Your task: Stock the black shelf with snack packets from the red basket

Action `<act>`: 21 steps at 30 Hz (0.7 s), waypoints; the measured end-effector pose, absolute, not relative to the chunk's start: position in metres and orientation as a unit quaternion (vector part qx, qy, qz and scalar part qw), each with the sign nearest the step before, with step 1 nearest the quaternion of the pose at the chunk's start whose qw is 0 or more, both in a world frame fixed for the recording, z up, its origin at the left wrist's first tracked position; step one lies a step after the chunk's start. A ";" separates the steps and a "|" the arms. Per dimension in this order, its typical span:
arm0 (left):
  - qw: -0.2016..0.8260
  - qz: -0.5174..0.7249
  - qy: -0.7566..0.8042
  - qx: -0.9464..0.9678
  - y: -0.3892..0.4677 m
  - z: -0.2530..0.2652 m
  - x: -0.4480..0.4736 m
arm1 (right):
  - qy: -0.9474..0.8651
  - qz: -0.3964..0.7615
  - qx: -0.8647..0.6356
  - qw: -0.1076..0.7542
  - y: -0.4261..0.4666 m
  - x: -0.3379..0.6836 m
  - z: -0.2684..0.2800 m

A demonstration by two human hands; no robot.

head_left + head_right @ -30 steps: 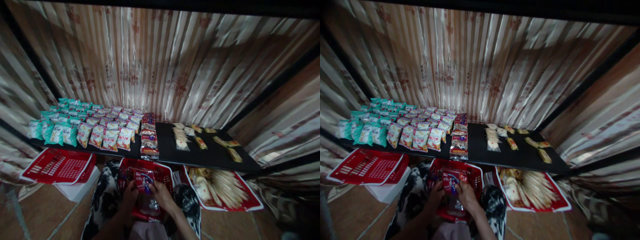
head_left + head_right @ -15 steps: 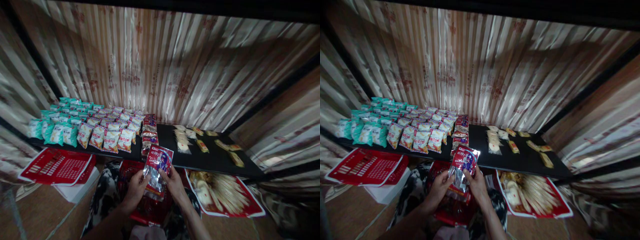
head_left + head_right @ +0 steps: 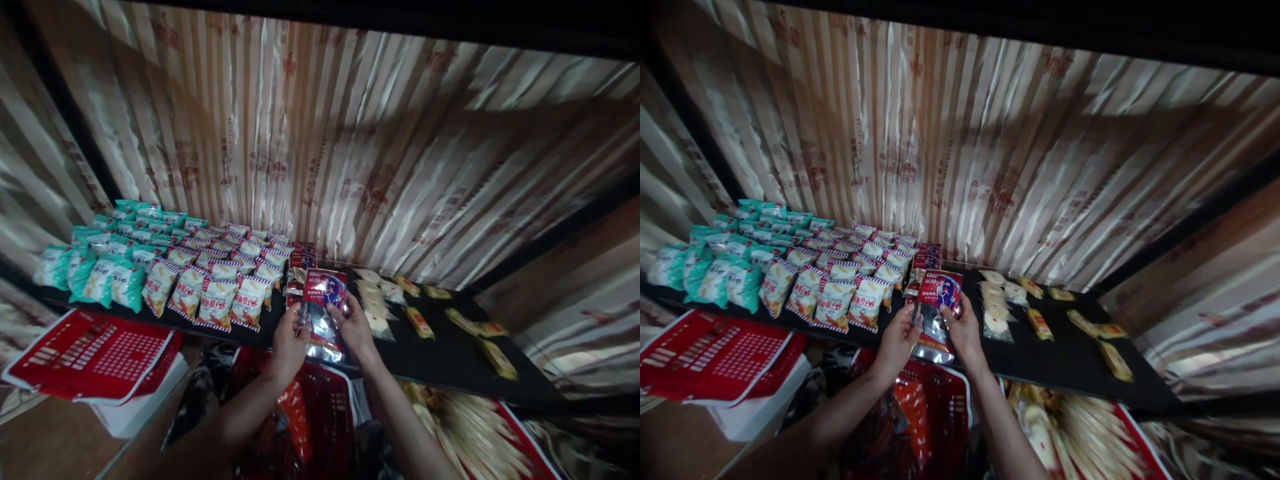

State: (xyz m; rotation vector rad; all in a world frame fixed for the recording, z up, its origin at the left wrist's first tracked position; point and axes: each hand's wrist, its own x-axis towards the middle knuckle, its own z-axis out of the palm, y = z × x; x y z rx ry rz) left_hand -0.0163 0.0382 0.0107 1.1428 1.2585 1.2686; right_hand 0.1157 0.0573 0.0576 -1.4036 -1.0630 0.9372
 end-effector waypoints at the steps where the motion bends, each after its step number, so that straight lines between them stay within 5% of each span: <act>1: 0.474 0.520 0.523 0.482 0.048 0.012 -0.017 | -0.456 0.377 -0.601 0.538 0.069 0.115 0.056; 15: 0.283 0.438 0.632 0.574 0.101 0.002 -0.025 | -0.612 0.110 -0.713 0.326 0.148 0.106 0.015; 21: 0.248 0.436 0.636 0.587 0.102 -0.009 -0.024 | -0.656 0.008 -0.681 0.326 0.147 0.105 -0.003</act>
